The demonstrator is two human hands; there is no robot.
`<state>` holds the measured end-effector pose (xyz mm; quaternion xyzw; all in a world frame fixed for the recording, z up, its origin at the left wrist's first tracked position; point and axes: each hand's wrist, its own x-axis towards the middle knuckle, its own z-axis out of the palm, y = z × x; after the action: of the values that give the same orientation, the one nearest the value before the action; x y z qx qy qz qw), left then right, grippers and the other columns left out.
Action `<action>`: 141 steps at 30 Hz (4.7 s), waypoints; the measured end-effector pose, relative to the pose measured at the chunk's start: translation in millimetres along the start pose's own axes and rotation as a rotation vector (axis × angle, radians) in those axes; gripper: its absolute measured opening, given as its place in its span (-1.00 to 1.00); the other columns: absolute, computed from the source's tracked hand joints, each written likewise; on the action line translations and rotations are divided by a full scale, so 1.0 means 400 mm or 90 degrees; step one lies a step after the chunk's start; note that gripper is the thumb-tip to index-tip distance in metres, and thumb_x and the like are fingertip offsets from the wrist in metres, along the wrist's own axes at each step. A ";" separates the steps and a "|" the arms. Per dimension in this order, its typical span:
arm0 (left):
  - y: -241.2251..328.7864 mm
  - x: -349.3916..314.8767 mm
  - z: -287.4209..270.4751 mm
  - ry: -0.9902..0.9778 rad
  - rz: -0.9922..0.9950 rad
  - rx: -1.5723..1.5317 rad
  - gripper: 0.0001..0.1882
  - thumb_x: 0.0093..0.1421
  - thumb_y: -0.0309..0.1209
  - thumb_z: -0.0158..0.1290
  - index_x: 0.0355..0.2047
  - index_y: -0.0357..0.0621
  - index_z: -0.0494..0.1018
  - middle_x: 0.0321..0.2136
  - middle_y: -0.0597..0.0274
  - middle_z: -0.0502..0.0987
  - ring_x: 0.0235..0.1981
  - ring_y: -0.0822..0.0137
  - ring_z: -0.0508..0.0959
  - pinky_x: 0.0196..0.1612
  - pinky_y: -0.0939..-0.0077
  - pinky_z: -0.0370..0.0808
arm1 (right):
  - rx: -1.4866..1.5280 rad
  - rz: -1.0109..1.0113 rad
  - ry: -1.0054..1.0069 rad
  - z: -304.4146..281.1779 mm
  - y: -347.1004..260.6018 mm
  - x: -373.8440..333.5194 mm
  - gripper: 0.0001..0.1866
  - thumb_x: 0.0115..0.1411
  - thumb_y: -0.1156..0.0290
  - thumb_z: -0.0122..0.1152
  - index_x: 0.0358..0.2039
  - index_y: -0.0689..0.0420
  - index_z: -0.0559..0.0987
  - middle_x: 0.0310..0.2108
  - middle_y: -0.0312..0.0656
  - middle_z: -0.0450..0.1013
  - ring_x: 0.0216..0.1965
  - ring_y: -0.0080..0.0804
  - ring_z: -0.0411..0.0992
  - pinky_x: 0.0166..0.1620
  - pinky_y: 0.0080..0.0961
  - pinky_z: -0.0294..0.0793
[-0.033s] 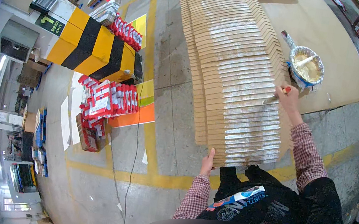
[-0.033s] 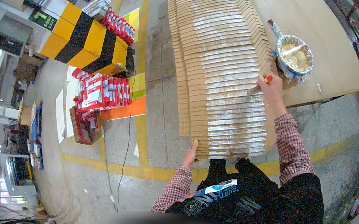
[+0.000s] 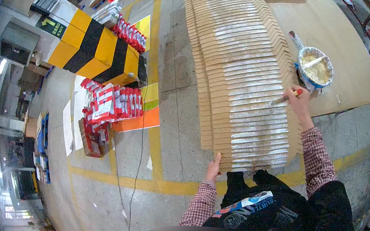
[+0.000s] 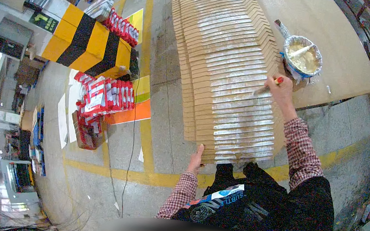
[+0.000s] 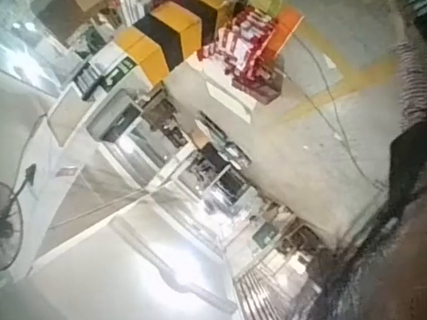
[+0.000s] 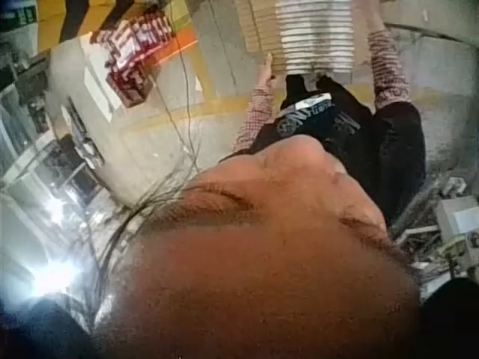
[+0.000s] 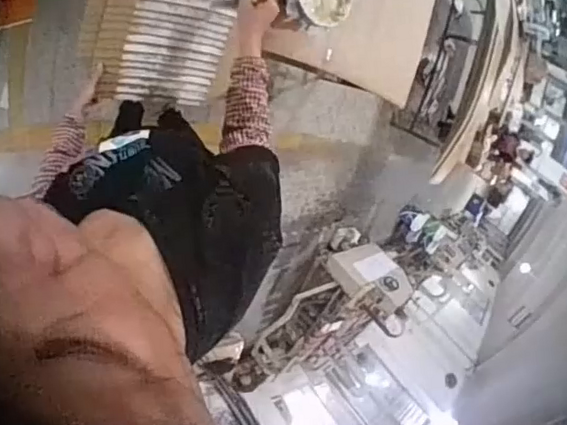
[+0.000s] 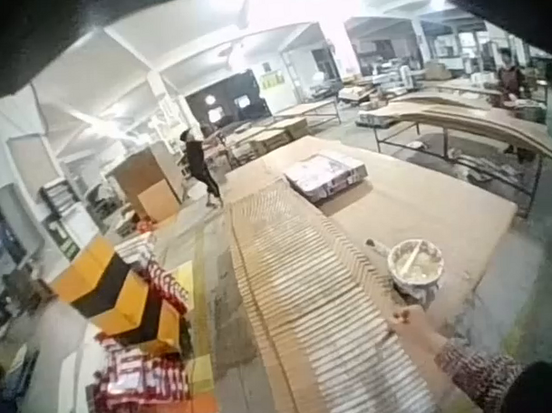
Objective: Apply glue to several sheets of cardboard using a brush and then refill the adhesive container from a larger jug.
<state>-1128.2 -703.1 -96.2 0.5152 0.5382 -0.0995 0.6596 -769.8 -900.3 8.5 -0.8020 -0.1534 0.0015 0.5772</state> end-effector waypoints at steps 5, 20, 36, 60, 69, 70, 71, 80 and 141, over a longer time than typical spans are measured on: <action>0.024 -0.028 0.029 -0.002 0.031 -0.038 -0.34 0.06 0.25 -0.07 -0.31 -0.19 0.44 -0.55 0.29 0.49 -0.63 0.50 0.43 -0.66 0.63 0.28 | 0.230 -0.048 0.155 -0.169 -0.090 0.050 -0.90 0.05 0.45 0.14 -0.49 0.22 0.52 -0.61 -0.36 0.41 -0.55 -0.62 0.36 -0.47 -0.65 0.36; -0.038 0.049 0.001 0.038 -0.001 -0.001 -0.20 0.02 0.27 -0.05 -0.10 -0.28 0.37 -0.24 0.10 0.50 -0.31 0.25 0.52 -0.41 0.37 0.46 | -0.279 -0.002 0.146 -0.315 0.295 0.375 -0.79 -0.06 0.29 0.18 -0.54 0.20 0.49 -0.60 -0.02 0.43 -0.49 -0.07 0.44 -0.39 -0.27 0.40; -0.041 -0.042 0.017 0.097 0.033 -0.023 -0.23 0.01 0.27 -0.03 -0.25 -0.33 0.46 -0.48 0.09 0.53 -0.56 0.30 0.51 -0.57 0.39 0.42 | 0.066 -0.039 0.269 -0.316 0.172 0.343 -0.85 0.04 0.38 0.13 -0.54 0.20 0.50 -0.68 -0.24 0.41 -0.65 -0.57 0.39 -0.54 -0.58 0.36; 0.024 -0.009 0.014 -0.118 0.077 -0.058 -0.47 0.21 0.03 -0.10 -0.21 -0.28 0.37 -0.45 0.17 0.53 -0.58 0.38 0.53 -0.68 0.57 0.41 | -0.106 -0.080 0.089 -0.011 -0.182 -0.621 -0.87 0.04 0.53 0.17 -0.59 0.28 0.47 -0.57 -0.23 0.32 -0.51 -0.48 0.32 -0.45 -0.57 0.32; 0.022 0.008 -0.003 -0.072 0.079 -0.080 -0.49 0.21 0.01 -0.10 -0.24 -0.29 0.35 -0.52 0.16 0.51 -0.69 0.41 0.47 -0.76 0.56 0.31 | -0.118 -0.105 0.016 0.017 -0.225 -0.691 -0.85 0.02 0.49 0.23 -0.60 0.25 0.47 -0.63 -0.21 0.27 -0.59 -0.42 0.27 -0.49 -0.54 0.27; 0.028 0.006 0.004 -0.091 0.081 -0.063 -0.50 0.21 0.01 -0.09 -0.25 -0.29 0.35 -0.53 0.16 0.50 -0.70 0.41 0.46 -0.77 0.56 0.28 | -0.119 -0.107 0.020 0.029 -0.218 -0.660 -0.85 0.02 0.49 0.23 -0.60 0.25 0.47 -0.63 -0.21 0.27 -0.59 -0.42 0.27 -0.49 -0.54 0.27; 0.037 0.001 0.012 -0.093 0.085 -0.063 -0.50 0.21 0.01 -0.09 -0.25 -0.29 0.35 -0.53 0.16 0.50 -0.70 0.41 0.46 -0.77 0.56 0.28 | -0.098 -0.109 0.052 0.041 -0.210 -0.627 -0.85 0.02 0.48 0.23 -0.59 0.24 0.47 -0.63 -0.22 0.27 -0.59 -0.41 0.27 -0.49 -0.54 0.27; 0.006 0.019 -0.001 -0.051 0.093 -0.080 -0.49 0.20 0.02 -0.09 -0.24 -0.28 0.36 -0.52 0.17 0.51 -0.65 0.39 0.50 -0.71 0.56 0.36 | -0.107 -0.093 -0.013 0.019 -0.203 -0.628 -0.83 0.01 0.50 0.19 -0.64 0.25 0.44 -0.65 -0.19 0.30 -0.61 -0.39 0.30 -0.50 -0.46 0.28; 0.019 0.015 0.002 -0.055 0.045 -0.090 -0.43 0.18 0.04 -0.07 -0.24 -0.37 0.34 -0.58 0.13 0.50 -0.73 0.32 0.47 -0.76 0.48 0.35 | -0.103 -0.116 -0.145 0.147 -0.250 -0.757 -0.86 0.03 0.53 0.20 -0.61 0.24 0.46 -0.63 -0.19 0.30 -0.61 -0.45 0.29 -0.52 -0.57 0.31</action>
<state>-1119.9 -697.8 -96.8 0.4813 0.4964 -0.0601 0.7199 -1093.2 -892.5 28.7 -0.8233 -0.2896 0.0277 0.4873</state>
